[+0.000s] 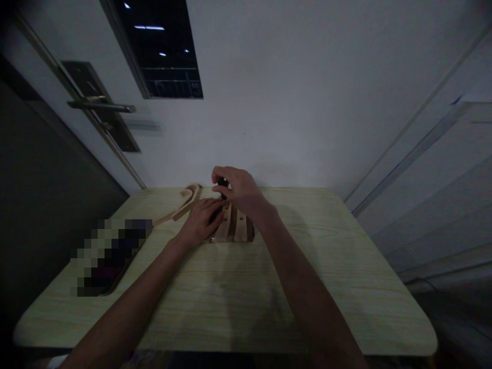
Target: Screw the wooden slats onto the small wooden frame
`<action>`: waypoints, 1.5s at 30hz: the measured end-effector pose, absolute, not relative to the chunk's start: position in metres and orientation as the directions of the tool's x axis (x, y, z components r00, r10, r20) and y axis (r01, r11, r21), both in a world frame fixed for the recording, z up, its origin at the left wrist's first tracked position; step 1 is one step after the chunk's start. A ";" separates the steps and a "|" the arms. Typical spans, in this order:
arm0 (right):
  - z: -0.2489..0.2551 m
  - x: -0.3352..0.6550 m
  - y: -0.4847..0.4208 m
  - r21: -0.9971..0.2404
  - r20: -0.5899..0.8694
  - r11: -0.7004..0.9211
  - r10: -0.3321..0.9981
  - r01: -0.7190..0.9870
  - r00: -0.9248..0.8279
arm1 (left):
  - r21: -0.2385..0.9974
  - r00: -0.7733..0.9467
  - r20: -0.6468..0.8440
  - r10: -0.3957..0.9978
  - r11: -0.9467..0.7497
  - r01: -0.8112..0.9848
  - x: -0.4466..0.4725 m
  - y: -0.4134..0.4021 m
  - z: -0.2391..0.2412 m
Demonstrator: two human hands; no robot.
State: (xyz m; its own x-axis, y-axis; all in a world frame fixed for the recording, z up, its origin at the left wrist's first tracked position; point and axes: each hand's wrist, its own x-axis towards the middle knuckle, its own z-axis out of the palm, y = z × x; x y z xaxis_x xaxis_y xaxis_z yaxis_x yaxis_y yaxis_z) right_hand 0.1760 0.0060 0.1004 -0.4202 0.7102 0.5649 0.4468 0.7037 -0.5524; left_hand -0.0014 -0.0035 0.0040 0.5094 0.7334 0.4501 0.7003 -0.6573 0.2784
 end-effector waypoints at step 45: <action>0.099 0.176 0.004 -0.539 0.514 0.619 0.779 0.572 -0.358 | 0.273 0.511 0.467 0.721 -0.667 0.693 -0.002 -0.002 0.002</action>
